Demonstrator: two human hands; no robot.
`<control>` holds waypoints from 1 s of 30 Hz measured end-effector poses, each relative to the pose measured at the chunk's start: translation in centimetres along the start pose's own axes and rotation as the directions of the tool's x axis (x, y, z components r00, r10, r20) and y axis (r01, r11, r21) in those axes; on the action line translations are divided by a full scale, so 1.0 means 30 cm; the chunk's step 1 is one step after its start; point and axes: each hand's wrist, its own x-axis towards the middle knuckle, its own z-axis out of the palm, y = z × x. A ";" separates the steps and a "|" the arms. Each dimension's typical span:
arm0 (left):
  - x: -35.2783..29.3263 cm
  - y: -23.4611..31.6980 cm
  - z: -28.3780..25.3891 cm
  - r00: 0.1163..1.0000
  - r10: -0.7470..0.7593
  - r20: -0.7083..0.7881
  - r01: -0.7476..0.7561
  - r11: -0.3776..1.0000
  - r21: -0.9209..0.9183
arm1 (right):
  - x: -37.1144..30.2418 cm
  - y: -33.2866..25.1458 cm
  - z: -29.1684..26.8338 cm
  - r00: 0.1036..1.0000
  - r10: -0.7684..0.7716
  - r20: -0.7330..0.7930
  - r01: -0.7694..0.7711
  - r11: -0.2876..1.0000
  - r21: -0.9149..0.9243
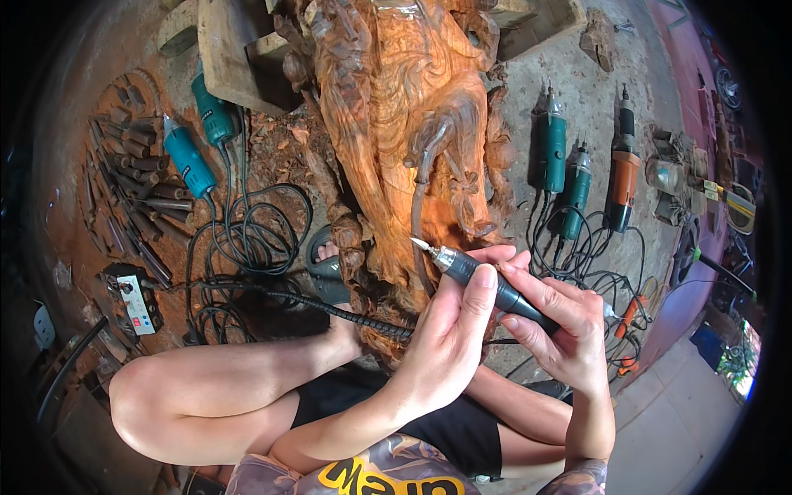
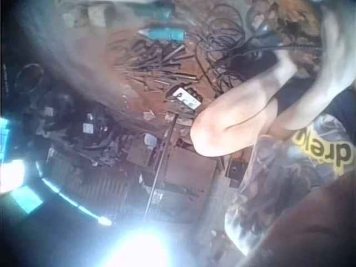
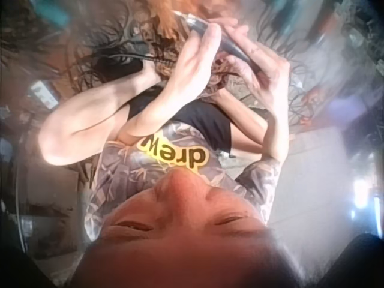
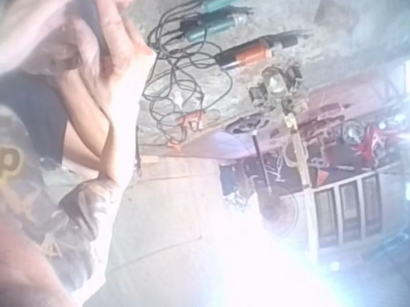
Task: The person uses a rotary carving tool to shape and detail a large piece of wood. They hold the tool with both hands and work on different sections of the wood, creating grooves and refining the surface.
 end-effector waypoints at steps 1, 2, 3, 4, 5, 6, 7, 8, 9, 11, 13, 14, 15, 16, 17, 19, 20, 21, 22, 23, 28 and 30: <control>0.001 0.001 -0.001 1.000 0.000 -0.002 0.000 1.000 0.002 | 0.001 0.001 0.001 1.000 -0.002 -0.003 0.002 1.000 -0.005; 0.003 0.005 0.000 1.000 -0.003 -0.008 0.003 1.000 -0.002 | 0.006 -0.003 -0.004 1.000 0.019 0.016 -0.018 1.000 -0.012; 0.005 0.008 0.001 1.000 -0.007 -0.015 0.007 1.000 -0.007 | 0.010 -0.009 -0.012 0.999 0.040 0.034 -0.039 0.999 -0.019; 0.007 0.011 0.002 1.000 -0.011 -0.020 0.011 1.000 -0.011 | 0.011 -0.014 -0.017 0.997 0.062 0.051 -0.061 0.998 -0.027; 0.013 0.011 0.000 1.000 0.005 0.004 -0.005 1.000 0.001 | 0.011 -0.016 -0.014 0.998 0.050 0.025 -0.049 0.999 -0.011; 0.022 0.008 -0.005 0.999 0.019 0.029 -0.020 1.000 0.014 | 0.008 -0.020 -0.010 0.999 0.038 -0.002 -0.038 0.999 0.005; 0.025 0.006 -0.007 0.998 0.033 0.055 -0.034 0.999 0.027 | 0.001 -0.024 -0.006 0.999 0.029 -0.031 -0.028 0.999 0.020; 0.015 0.011 0.001 0.998 0.017 0.068 -0.022 0.997 0.072 | -0.016 -0.028 -0.005 0.998 0.027 -0.062 -0.025 0.999 0.042; 0.000 0.018 0.010 0.997 0.001 0.080 -0.010 0.993 0.118 | -0.042 -0.031 0.001 0.995 0.027 -0.093 -0.021 0.998 0.063; -0.038 -0.008 0.030 0.987 -0.027 0.161 0.001 0.988 0.157 | -0.140 -0.057 -0.006 0.987 0.123 -0.101 -0.111 0.987 0.120; -0.093 -0.016 0.052 0.970 -0.149 0.193 0.089 0.953 0.289 | -0.262 -0.062 0.030 0.974 0.149 -0.172 -0.116 0.975 0.187; -0.117 -0.031 0.053 0.952 -0.206 0.225 0.116 0.927 0.357 | -0.339 -0.071 0.058 0.956 0.210 -0.204 -0.153 0.952 0.265; -0.142 -0.048 0.059 0.942 -0.246 0.229 0.138 0.905 0.402 | -0.423 -0.070 0.089 0.953 0.242 -0.184 -0.179 0.937 0.301; -0.166 -0.072 0.055 0.942 -0.247 0.229 0.136 0.900 0.414 | -0.474 -0.095 0.128 0.929 0.332 -0.166 -0.220 0.853 0.473; -0.192 -0.095 0.041 0.941 -0.251 0.227 0.136 0.895 0.425 | -0.524 -0.119 0.168 0.896 0.419 -0.147 -0.243 0.739 0.628; -0.235 -0.099 0.010 0.908 -0.337 0.247 0.289 0.933 0.213 | -0.589 -0.152 0.212 0.896 0.443 0.023 -0.180 0.315 0.932; -0.255 -0.092 0.000 0.863 -0.420 0.279 0.441 0.897 -0.012 | -0.619 -0.154 0.239 0.927 0.372 0.033 -0.053 0.043 0.998; -0.273 -0.090 -0.019 0.836 -0.440 0.327 0.485 0.872 -0.068 | -0.655 -0.141 0.256 0.956 0.282 0.079 -0.069 -0.047 0.997; -0.289 -0.091 -0.033 0.808 -0.455 0.375 0.529 0.840 -0.121 | -0.659 -0.142 0.300 0.969 0.244 -0.049 0.049 0.003 0.999; -0.300 -0.086 -0.033 0.777 -0.445 0.444 0.553 0.821 -0.145 | -0.663 -0.144 0.347 0.963 0.202 -0.177 0.172 0.043 0.984; -0.312 -0.107 0.010 0.821 -0.359 0.444 0.474 0.862 -0.181 | -0.581 -0.162 0.378 0.827 0.200 -0.526 0.189 0.782 0.594; -0.303 -0.102 0.032 0.856 -0.374 0.356 0.454 0.874 -0.173 | -0.519 -0.139 0.338 0.780 0.096 -0.619 0.138 0.938 0.319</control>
